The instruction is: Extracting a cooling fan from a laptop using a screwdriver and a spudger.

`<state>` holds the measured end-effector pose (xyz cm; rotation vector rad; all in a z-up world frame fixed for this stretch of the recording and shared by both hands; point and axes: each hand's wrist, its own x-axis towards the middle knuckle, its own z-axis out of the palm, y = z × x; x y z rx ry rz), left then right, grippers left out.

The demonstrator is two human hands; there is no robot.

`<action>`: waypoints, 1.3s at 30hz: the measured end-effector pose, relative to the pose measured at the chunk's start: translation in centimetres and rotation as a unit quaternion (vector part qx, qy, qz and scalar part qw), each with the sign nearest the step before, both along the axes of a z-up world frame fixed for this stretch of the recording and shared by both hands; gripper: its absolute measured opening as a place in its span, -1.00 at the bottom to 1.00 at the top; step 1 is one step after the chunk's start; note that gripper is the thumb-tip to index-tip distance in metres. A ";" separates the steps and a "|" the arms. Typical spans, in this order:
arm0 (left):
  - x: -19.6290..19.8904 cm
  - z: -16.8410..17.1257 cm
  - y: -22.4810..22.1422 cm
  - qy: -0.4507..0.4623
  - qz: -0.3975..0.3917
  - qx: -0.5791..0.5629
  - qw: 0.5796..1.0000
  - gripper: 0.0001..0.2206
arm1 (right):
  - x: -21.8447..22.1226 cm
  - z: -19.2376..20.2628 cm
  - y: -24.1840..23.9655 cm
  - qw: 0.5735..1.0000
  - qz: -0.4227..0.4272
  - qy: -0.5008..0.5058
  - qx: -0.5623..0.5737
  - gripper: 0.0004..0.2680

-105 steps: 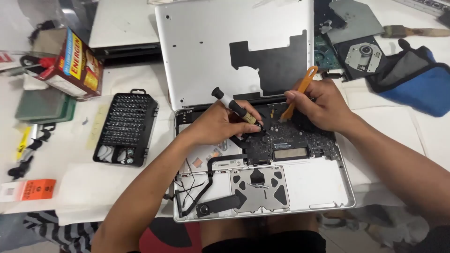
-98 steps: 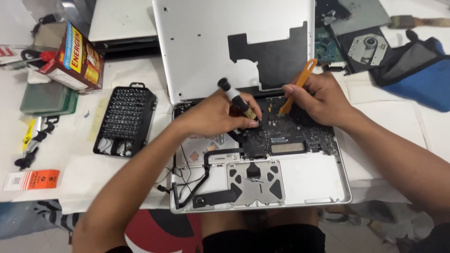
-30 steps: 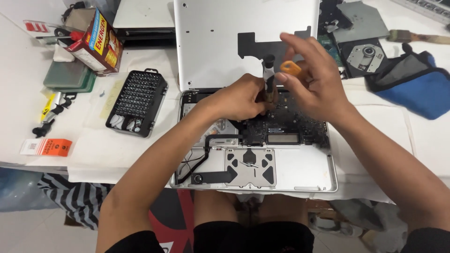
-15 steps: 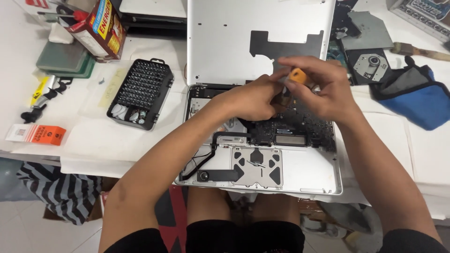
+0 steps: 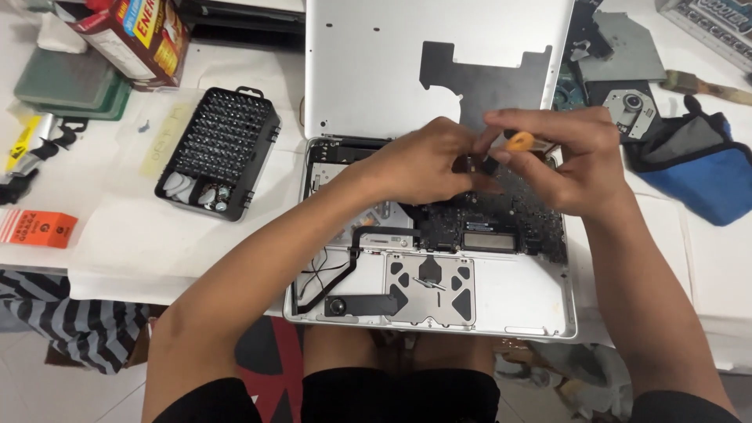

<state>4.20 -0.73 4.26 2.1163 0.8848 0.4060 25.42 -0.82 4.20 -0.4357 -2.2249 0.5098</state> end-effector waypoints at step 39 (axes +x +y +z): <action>1.2 -2.0 1.4 -0.089 0.041 -0.039 0.994 -0.68 | -0.6 -0.5 -0.5 0.996 -0.029 0.058 -0.062 -0.74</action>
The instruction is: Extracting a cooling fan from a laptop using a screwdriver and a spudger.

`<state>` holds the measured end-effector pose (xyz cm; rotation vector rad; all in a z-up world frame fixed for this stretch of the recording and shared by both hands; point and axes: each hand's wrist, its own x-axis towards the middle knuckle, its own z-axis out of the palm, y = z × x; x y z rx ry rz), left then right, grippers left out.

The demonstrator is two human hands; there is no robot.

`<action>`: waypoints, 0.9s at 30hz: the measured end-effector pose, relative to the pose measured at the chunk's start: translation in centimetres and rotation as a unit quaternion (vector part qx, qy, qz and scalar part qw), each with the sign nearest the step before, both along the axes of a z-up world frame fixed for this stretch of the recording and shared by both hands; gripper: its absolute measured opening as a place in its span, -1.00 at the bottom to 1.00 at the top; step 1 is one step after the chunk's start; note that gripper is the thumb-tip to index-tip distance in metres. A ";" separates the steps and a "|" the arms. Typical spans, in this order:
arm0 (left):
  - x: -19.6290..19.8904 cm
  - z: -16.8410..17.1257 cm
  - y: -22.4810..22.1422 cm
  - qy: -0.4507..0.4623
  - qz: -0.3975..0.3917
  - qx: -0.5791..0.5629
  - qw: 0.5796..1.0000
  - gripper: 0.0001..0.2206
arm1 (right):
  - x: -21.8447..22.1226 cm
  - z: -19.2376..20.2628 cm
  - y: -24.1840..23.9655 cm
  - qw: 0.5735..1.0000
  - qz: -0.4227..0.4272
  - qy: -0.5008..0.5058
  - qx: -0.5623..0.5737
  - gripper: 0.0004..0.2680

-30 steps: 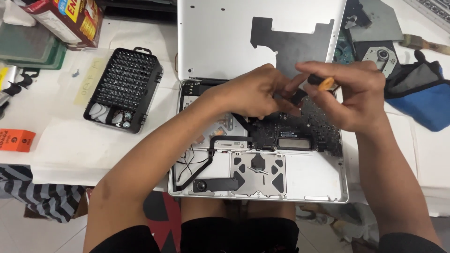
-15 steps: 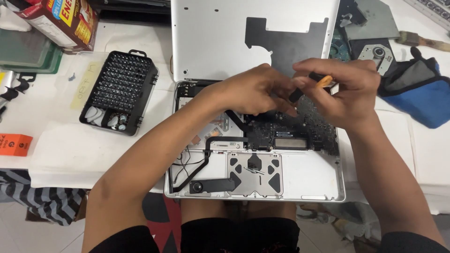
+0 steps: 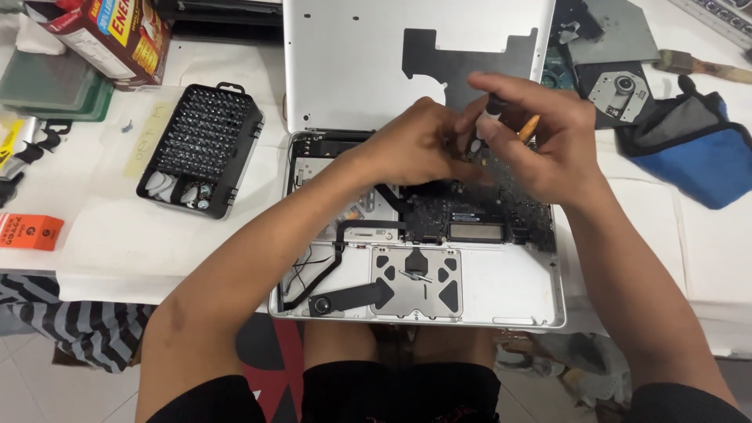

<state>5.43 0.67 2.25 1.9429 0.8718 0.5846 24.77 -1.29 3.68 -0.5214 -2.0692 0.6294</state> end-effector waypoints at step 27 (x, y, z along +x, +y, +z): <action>-2.7 -0.3 0.6 0.080 -0.043 0.025 0.996 -0.82 | 1.0 -0.2 -0.1 1.000 0.000 0.002 0.009 -0.78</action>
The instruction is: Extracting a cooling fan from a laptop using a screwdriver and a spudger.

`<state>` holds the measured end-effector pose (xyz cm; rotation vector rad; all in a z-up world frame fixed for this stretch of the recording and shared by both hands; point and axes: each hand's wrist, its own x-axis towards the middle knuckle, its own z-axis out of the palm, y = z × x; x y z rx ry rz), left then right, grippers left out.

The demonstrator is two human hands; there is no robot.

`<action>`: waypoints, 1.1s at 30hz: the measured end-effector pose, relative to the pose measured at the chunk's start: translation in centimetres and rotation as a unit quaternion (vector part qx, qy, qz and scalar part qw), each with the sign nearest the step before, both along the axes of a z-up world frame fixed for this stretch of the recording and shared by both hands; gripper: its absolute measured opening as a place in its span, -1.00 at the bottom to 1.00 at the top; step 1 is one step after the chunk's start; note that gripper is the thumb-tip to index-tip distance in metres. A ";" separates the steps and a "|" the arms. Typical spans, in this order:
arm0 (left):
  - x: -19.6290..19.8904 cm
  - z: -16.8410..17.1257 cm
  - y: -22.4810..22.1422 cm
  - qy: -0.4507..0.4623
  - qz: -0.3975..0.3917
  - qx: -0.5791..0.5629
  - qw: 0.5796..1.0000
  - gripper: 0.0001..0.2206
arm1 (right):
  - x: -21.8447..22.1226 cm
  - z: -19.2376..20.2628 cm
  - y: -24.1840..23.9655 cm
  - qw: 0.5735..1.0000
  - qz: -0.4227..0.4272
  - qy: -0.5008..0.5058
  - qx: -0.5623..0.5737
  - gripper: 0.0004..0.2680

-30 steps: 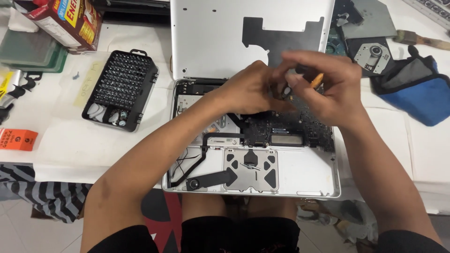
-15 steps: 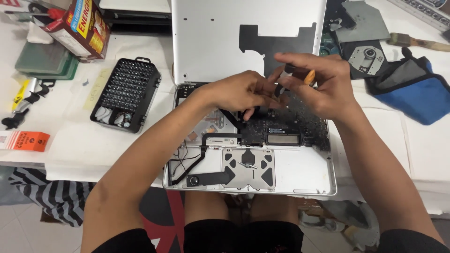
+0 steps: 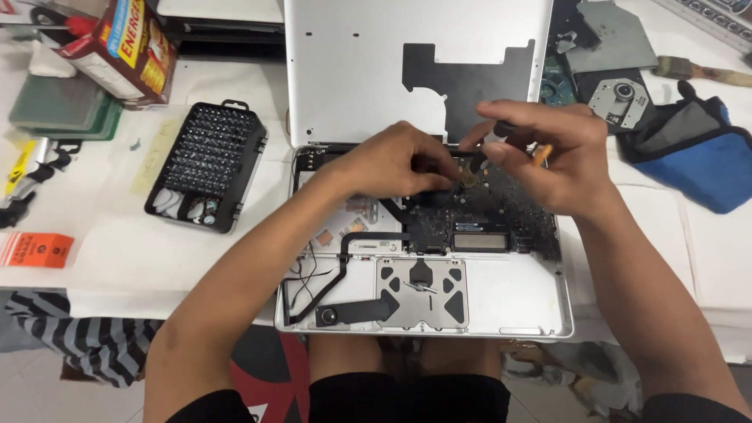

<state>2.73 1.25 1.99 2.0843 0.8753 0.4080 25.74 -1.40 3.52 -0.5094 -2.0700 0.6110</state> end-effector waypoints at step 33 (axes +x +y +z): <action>-0.5 -4.2 1.1 -0.006 -0.089 0.194 0.977 -0.85 | 0.1 -1.4 1.0 0.994 -0.040 -0.017 0.102 -0.77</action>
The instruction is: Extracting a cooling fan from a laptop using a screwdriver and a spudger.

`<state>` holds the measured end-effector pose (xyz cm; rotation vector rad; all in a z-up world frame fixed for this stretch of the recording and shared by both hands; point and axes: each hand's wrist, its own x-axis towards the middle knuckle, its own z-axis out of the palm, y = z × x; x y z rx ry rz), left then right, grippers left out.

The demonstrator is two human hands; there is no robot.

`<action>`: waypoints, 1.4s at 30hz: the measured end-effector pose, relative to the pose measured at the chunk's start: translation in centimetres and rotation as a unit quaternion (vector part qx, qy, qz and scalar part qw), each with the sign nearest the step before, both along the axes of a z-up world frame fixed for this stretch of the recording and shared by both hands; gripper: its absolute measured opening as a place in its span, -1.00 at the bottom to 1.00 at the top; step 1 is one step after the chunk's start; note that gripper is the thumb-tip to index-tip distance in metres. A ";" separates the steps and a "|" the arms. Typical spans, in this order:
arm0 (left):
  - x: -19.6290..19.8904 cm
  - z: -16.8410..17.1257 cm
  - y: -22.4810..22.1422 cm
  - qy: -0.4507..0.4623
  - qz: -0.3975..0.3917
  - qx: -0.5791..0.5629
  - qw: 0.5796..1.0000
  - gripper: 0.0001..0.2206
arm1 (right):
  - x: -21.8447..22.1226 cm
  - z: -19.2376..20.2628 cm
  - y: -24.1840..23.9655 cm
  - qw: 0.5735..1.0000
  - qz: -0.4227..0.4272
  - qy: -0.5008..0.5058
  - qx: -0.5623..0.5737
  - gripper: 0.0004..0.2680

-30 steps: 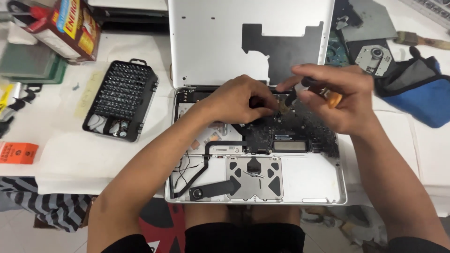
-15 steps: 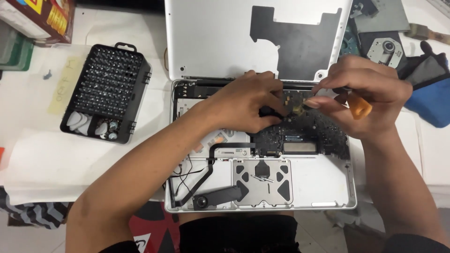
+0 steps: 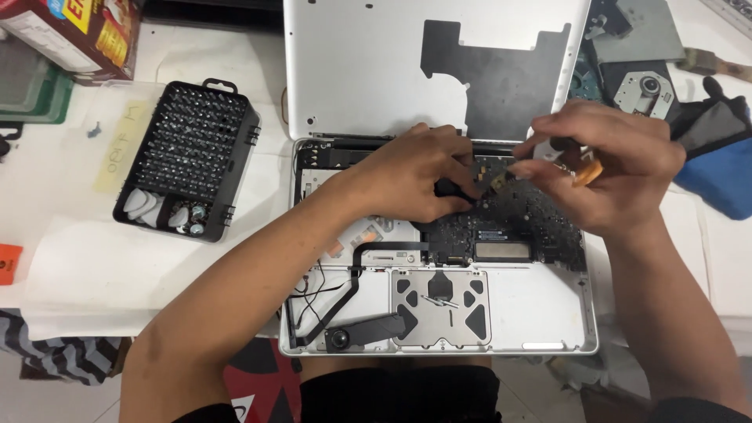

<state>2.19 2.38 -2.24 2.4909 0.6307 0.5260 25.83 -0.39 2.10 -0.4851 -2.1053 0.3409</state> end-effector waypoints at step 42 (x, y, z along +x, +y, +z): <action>-0.1 -1.5 0.4 -0.114 0.136 0.051 0.983 -0.78 | 1.7 -1.3 0.0 0.994 -0.093 -0.061 -0.012 -0.57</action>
